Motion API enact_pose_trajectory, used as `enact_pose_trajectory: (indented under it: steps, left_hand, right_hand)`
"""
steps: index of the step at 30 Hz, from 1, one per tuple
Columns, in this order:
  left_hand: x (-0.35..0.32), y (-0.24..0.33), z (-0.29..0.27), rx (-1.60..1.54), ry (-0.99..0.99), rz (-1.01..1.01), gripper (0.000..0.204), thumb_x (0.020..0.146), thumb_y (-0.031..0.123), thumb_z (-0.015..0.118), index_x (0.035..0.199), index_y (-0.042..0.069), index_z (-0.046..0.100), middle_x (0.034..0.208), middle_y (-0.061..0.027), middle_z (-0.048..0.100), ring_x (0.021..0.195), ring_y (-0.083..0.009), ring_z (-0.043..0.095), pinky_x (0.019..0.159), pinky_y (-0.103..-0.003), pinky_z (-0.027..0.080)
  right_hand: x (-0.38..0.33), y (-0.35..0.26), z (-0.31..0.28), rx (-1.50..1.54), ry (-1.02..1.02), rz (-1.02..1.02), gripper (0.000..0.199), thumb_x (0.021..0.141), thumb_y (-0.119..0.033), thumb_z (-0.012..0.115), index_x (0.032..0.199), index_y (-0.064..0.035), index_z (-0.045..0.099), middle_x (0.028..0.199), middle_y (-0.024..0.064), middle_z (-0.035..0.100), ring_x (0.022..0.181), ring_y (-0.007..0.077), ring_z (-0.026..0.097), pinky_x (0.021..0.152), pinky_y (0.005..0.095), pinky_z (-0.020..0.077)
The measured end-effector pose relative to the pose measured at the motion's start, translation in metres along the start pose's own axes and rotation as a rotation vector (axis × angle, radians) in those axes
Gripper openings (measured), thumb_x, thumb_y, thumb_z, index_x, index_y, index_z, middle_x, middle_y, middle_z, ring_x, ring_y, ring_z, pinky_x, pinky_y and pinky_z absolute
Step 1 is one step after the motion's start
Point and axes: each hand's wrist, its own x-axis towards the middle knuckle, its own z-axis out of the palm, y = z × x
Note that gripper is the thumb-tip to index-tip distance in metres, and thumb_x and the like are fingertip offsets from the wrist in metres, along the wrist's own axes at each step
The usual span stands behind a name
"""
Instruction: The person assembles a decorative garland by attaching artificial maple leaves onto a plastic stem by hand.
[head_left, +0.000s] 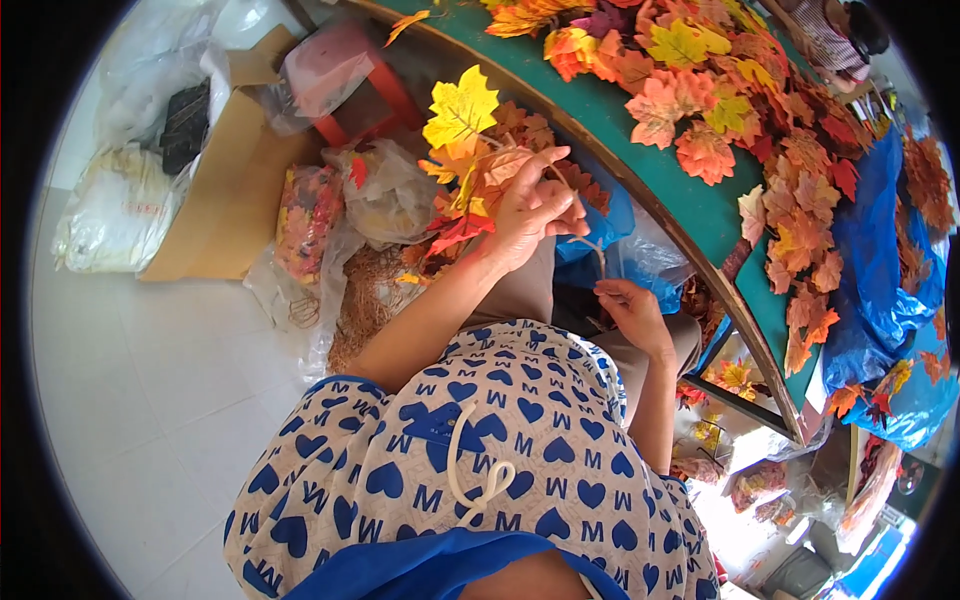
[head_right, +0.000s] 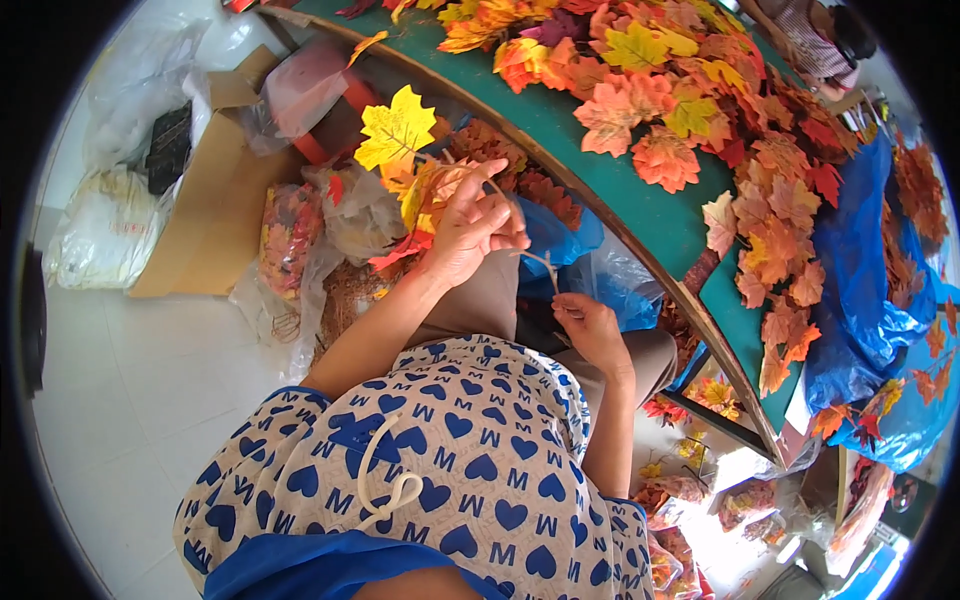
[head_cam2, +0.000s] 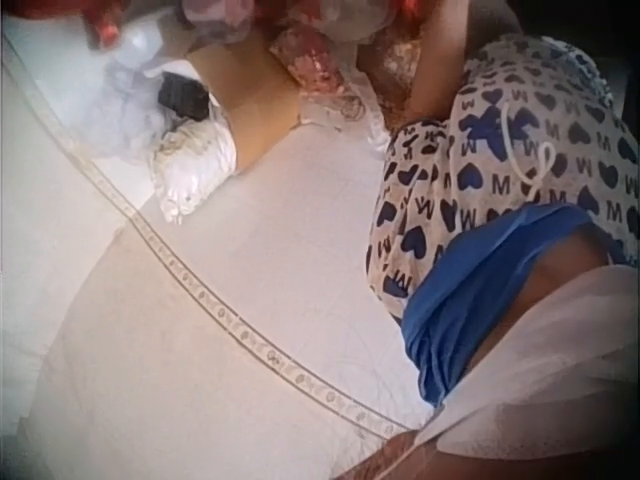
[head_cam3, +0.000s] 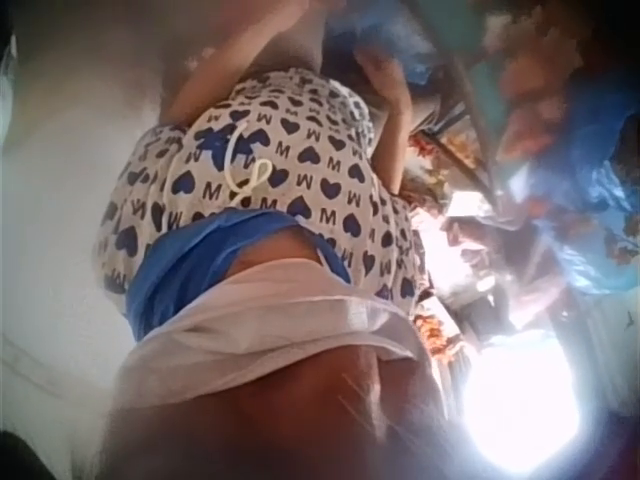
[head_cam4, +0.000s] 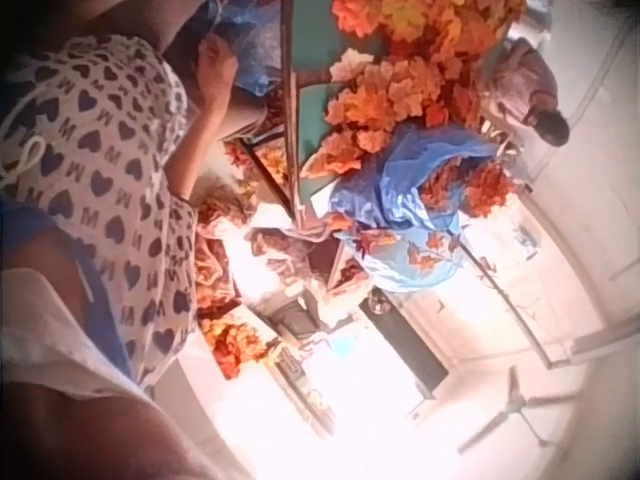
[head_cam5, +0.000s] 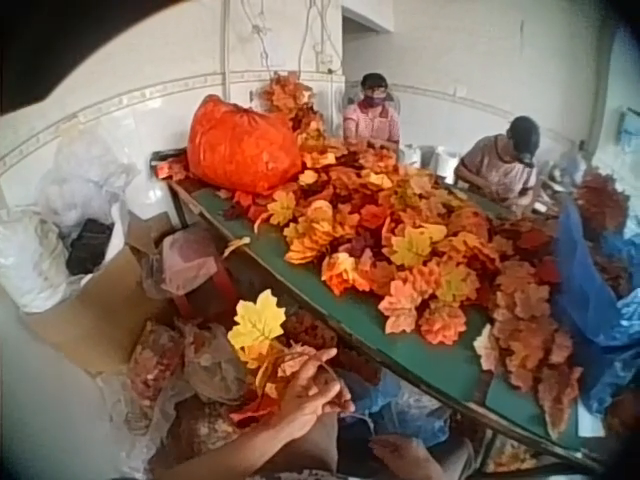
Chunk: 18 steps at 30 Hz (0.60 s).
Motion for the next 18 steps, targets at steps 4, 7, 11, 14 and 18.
enact_pose_trajectory:
  steps: [4, 7, 11, 14, 18]
  left_hand:
    - [-0.004, -0.007, -0.007, -0.053, 0.022, -0.027, 0.051, 0.091, 0.011, 0.055, 0.136, 0.022, 0.034, 0.079, -0.0050, 0.055, 0.064, -0.0130, 0.056, 0.061, -0.030, 0.053]
    - [-0.012, -0.017, -0.018, -0.100, -0.013, -0.064, 0.051, 0.091, 0.012, 0.055, 0.136, 0.026, 0.035, 0.082, -0.0039, 0.052, 0.063, -0.0100, 0.051, 0.052, -0.025, 0.044]
    - [-0.018, -0.036, -0.022, -0.268, 0.020, -0.195, 0.050, 0.091, 0.012, 0.055, 0.134, 0.027, 0.036, 0.087, -0.0050, 0.054, 0.060, -0.0091, 0.050, 0.047, -0.019, 0.037]
    - [-0.024, -0.041, -0.025, -0.274, 0.050, -0.287, 0.052, 0.090, 0.009, 0.055, 0.135, 0.027, 0.036, 0.089, -0.0044, 0.054, 0.061, -0.0093, 0.049, 0.048, -0.018, 0.038]
    - [-0.023, -0.040, -0.028, -0.319, 0.016, -0.283, 0.054, 0.089, 0.007, 0.056, 0.135, 0.026, 0.036, 0.092, -0.0045, 0.054, 0.062, -0.0096, 0.049, 0.048, -0.018, 0.037]
  right_hand:
    - [-0.001, -0.012, -0.003, -0.195, 0.037, -0.079, 0.027, 0.080, -0.008, 0.065, 0.106, -0.0006, 0.062, 0.099, 0.0155, 0.065, 0.086, 0.0222, 0.065, 0.072, 0.0299, 0.0521]
    - [-0.004, -0.023, -0.009, -0.251, 0.071, -0.134, 0.028, 0.082, -0.008, 0.063, 0.109, -0.0032, 0.062, 0.097, 0.0111, 0.065, 0.081, 0.0163, 0.063, 0.073, 0.0267, 0.0506]
    - [-0.008, -0.056, -0.038, 0.130, -0.164, -0.034, 0.028, 0.084, -0.004, 0.060, 0.112, -0.0004, 0.059, 0.097, 0.0095, 0.065, 0.080, 0.0146, 0.063, 0.070, 0.0271, 0.0512]
    - [-0.001, -0.095, -0.090, 0.215, 0.217, -0.306, 0.034, 0.088, -0.002, 0.056, 0.121, 0.0005, 0.048, 0.098, 0.0081, 0.061, 0.078, 0.0135, 0.060, 0.068, 0.0263, 0.0507]
    - [0.048, -0.176, -0.148, 0.014, 1.136, -0.971, 0.024, 0.086, -0.003, 0.059, 0.111, -0.0022, 0.055, 0.093, 0.0070, 0.064, 0.078, 0.0151, 0.060, 0.065, 0.0265, 0.0498]
